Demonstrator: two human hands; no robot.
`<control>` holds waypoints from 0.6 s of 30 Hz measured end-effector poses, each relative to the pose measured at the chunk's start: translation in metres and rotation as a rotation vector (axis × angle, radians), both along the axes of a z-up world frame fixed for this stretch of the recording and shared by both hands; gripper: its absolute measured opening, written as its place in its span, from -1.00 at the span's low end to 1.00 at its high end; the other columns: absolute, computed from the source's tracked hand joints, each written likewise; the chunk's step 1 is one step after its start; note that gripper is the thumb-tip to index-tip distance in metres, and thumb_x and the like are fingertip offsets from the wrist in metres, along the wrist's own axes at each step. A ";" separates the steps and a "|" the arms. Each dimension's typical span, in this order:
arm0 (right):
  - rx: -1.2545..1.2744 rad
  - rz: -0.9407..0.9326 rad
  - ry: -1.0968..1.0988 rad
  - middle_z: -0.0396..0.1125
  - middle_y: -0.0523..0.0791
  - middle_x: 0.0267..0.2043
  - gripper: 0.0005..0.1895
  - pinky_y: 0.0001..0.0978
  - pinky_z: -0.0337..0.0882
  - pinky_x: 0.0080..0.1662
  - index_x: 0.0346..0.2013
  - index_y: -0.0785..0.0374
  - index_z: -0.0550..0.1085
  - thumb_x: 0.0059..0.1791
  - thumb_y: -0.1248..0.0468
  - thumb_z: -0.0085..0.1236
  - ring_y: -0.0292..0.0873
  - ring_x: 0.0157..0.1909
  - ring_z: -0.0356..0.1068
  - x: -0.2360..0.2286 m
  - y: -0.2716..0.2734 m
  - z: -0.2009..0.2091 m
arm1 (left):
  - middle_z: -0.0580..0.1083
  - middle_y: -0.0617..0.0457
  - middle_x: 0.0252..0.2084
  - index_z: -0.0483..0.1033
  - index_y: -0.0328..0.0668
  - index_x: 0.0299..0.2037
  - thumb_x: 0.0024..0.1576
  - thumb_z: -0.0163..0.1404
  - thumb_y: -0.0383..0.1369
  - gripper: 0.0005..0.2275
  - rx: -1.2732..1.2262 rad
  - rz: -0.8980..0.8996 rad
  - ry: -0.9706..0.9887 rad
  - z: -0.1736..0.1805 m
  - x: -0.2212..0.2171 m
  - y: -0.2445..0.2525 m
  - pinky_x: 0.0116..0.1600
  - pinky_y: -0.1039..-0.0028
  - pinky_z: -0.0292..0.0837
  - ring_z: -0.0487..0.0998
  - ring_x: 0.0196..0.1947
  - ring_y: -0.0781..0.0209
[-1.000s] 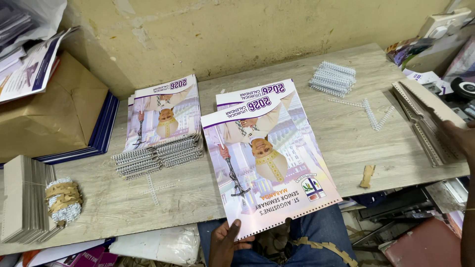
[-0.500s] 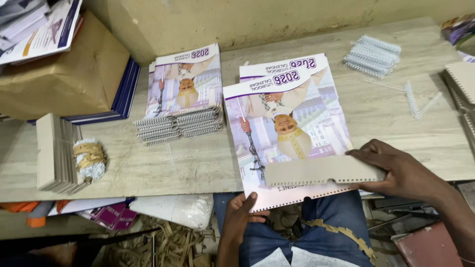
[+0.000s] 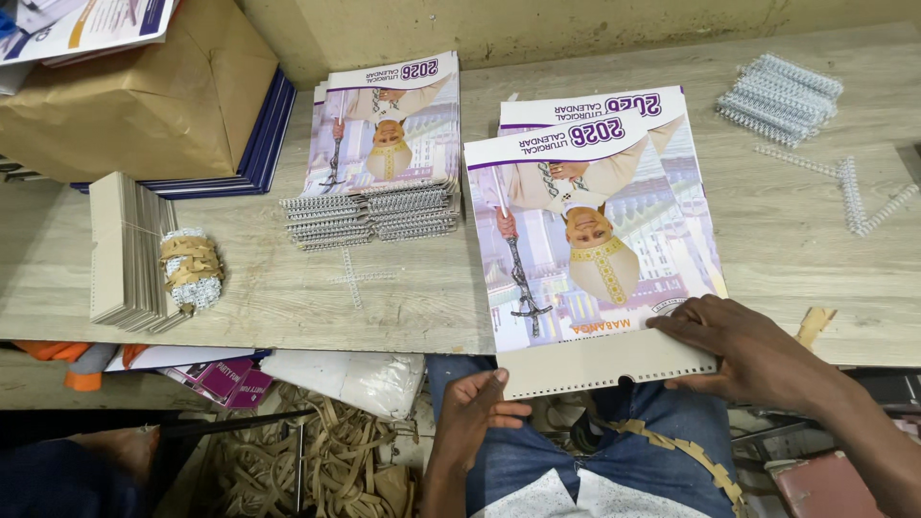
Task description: The person sits at a table and assembles wall calendars by hand. They pick up a stack of printed calendar pages, align them, and insert a metal spiral binding wire through the pre-punched holes. The person then twists the ends of the wire to secure the pages together and places the finished calendar on a growing stack.
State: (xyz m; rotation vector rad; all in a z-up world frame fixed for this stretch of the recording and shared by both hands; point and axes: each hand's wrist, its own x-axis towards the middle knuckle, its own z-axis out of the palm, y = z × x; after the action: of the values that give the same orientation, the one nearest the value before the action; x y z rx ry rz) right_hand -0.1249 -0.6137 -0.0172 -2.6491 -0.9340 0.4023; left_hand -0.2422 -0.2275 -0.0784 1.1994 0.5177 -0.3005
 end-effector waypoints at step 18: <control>-0.253 -0.835 -0.581 0.57 0.01 0.20 -0.52 0.09 0.49 -0.08 0.28 -0.05 0.65 0.19 -0.16 0.13 0.17 0.20 0.49 0.218 -0.141 -0.034 | 0.74 -0.42 -0.08 0.57 -0.58 0.30 0.12 0.19 -0.20 -0.39 0.066 0.058 0.195 -0.011 0.011 -0.002 -0.37 0.28 0.74 0.80 -0.32 -0.25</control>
State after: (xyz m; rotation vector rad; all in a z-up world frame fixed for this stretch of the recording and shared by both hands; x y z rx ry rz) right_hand 0.0933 -0.7551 -0.0513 -3.1261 0.1936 -0.4940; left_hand -0.2316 -0.2293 -0.0897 1.2233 0.7357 -0.3556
